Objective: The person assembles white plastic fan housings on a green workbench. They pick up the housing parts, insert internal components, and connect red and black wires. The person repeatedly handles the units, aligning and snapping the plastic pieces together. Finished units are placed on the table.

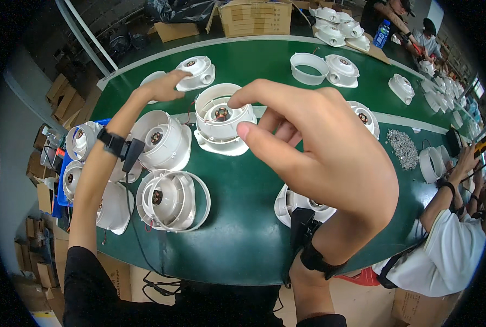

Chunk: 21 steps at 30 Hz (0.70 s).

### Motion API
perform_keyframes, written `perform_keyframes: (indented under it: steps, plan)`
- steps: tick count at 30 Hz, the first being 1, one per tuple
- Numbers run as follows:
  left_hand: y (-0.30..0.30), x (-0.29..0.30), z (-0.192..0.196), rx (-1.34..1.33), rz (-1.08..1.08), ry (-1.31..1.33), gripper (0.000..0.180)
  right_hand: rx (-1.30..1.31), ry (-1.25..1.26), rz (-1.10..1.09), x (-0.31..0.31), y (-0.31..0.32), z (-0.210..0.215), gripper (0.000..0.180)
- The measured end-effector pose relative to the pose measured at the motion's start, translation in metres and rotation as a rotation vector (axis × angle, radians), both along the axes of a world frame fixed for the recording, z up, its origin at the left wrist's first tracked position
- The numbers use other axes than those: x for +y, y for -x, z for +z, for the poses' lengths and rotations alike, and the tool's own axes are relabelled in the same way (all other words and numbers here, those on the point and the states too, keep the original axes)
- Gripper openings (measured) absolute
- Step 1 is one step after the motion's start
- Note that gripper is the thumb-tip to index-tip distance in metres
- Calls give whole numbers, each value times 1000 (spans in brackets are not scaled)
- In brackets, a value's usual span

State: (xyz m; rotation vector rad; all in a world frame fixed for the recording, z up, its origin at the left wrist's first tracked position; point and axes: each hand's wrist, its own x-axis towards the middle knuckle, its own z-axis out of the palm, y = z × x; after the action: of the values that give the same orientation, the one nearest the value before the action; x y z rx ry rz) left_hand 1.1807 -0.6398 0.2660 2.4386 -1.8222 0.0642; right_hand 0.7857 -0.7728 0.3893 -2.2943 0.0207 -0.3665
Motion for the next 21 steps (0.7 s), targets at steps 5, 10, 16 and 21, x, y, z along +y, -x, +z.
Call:
perform_keyframes:
  steps: [5,10,16,21]
  plan:
    - [114,-1,65,336,-277,34,40,70,45,1,-1,-3,3,30]
    - [163,9,40,-138,-257,-140,34,85,85,-10,5,-13,0,28]
    - [162,44,96,120,-265,-18,24,-147,189,55,15,-32,-8,29]
    - [157,44,100,377,-375,-43,26,-279,293,143,17,-50,-17,32]
